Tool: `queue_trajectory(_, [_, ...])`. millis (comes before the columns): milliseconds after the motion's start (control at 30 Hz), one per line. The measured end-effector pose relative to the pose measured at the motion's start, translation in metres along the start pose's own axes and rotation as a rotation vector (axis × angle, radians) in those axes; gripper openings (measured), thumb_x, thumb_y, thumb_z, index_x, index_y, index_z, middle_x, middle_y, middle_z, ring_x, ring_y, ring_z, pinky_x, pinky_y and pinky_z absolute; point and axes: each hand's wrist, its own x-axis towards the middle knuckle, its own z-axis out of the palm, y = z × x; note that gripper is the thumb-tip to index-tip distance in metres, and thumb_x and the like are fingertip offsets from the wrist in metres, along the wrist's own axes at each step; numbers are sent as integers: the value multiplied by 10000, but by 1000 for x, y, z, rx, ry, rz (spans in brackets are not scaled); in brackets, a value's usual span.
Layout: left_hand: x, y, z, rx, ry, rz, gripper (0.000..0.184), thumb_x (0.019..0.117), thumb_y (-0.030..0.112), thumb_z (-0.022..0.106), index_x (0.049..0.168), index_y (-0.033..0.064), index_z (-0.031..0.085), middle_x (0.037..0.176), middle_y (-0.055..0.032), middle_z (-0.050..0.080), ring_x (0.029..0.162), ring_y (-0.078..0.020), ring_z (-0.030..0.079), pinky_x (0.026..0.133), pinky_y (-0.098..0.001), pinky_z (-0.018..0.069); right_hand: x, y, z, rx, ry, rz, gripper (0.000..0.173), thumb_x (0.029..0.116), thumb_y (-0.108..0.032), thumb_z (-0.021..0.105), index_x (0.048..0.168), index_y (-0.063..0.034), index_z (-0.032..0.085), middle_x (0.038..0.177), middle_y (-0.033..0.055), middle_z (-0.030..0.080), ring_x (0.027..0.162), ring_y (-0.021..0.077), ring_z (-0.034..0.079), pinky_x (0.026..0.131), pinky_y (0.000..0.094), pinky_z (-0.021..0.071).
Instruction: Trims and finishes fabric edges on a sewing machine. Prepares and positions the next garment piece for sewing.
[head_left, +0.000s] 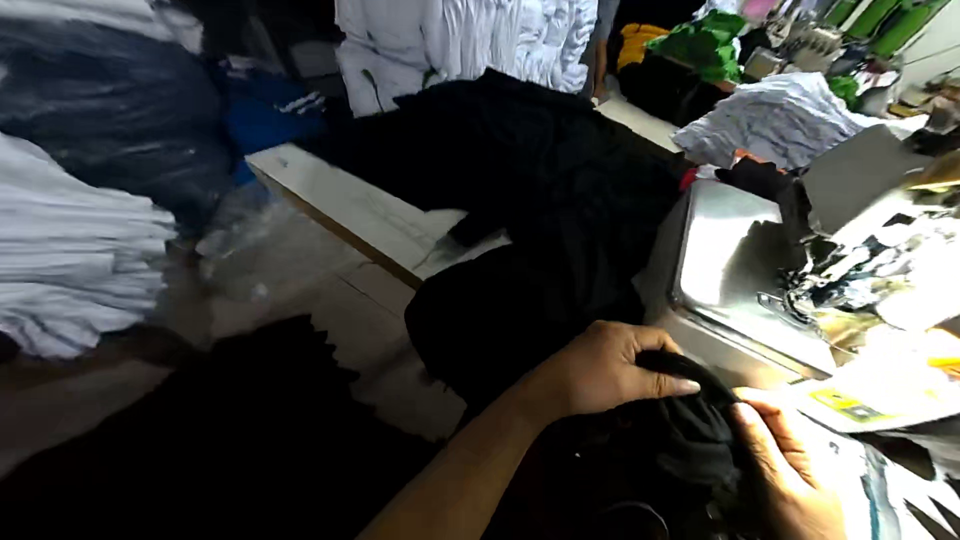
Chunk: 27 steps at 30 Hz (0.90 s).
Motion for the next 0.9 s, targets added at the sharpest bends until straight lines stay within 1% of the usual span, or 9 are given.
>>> queue_trajectory(67, [0, -2, 0, -3, -10, 21, 109, 931, 90, 715, 976, -9, 714, 829, -15, 677, 764, 12, 594, 717, -167, 485, -1, 1, 0, 7, 3, 6, 166, 1054, -121, 490, 992, -130, 643, 903, -177, 672, 842, -126, 612, 789, 85, 517])
queue_trajectory(167, [-2, -2, -1, -2, -3, 31, 93, 923, 90, 724, 956, 3, 719, 803, 6, 670, 745, 31, 587, 697, -143, 475, -1, 0, 1, -4, 12, 8, 161, 1045, -117, 495, 979, -112, 642, 890, -161, 664, 830, -124, 606, 776, 77, 510])
queue_trajectory(433, [-6, -4, -2, 35, 1, 74, 72, 910, 66, 726, 964, 19, 719, 807, 23, 675, 745, 48, 592, 678, -125, 475, -5, 8, 3, 22, 24, 12, 158, 1063, -260, 521, 1005, -220, 661, 873, -182, 668, 799, -110, 615, 734, 75, 507])
queue_trajectory(667, [-7, -5, 0, 50, 15, 77, 84, 905, 85, 733, 957, 22, 718, 809, 19, 672, 749, 32, 601, 686, -135, 489, -6, 6, 2, -13, 12, 4, 157, 1062, -232, 514, 1001, -193, 653, 894, -178, 657, 835, -127, 600, 766, 67, 497])
queue_trajectory(733, [-10, -2, 1, 112, 63, 28, 143, 906, 130, 732, 977, 6, 726, 865, -28, 697, 811, -17, 632, 758, -192, 515, -4, 2, 0, -49, -35, -7, 193, 1061, -186, 501, 988, -103, 659, 935, -127, 671, 909, -137, 588, 843, 79, 490])
queue_trajectory(767, [-10, -1, 2, 159, 98, 47, 176, 903, 139, 722, 994, -11, 732, 912, -57, 719, 866, -33, 651, 816, -206, 519, -2, 0, -1, -72, -49, -24, 216, 1053, -163, 508, 982, -36, 668, 943, -64, 690, 932, -123, 595, 876, 92, 487])
queue_trajectory(800, [-10, -1, 5, 213, 136, 93, 198, 889, 135, 714, 992, -32, 735, 934, -83, 737, 898, -39, 671, 853, -206, 522, 0, -2, -2, -79, -45, -32, 228, 1032, -123, 522, 972, 28, 682, 937, 14, 708, 931, -81, 615, 885, 119, 493])
queue_trajectory(867, [-6, 5, 8, 240, 171, 124, 194, 858, 33, 697, 985, -112, 713, 951, -134, 741, 923, -57, 681, 892, -222, 519, 4, -3, -2, -66, -15, -40, 235, 1014, -87, 542, 969, 80, 701, 933, 122, 722, 916, 33, 658, 875, 198, 515])
queue_trajectory(900, [-3, 9, 8, 215, 169, 114, 166, 861, -11, 674, 980, -127, 694, 949, -104, 729, 927, -9, 658, 903, -187, 509, 8, -2, -1, -58, 17, -60, 240, 1011, -93, 549, 959, 77, 709, 916, 140, 724, 896, 68, 670, 855, 215, 520])
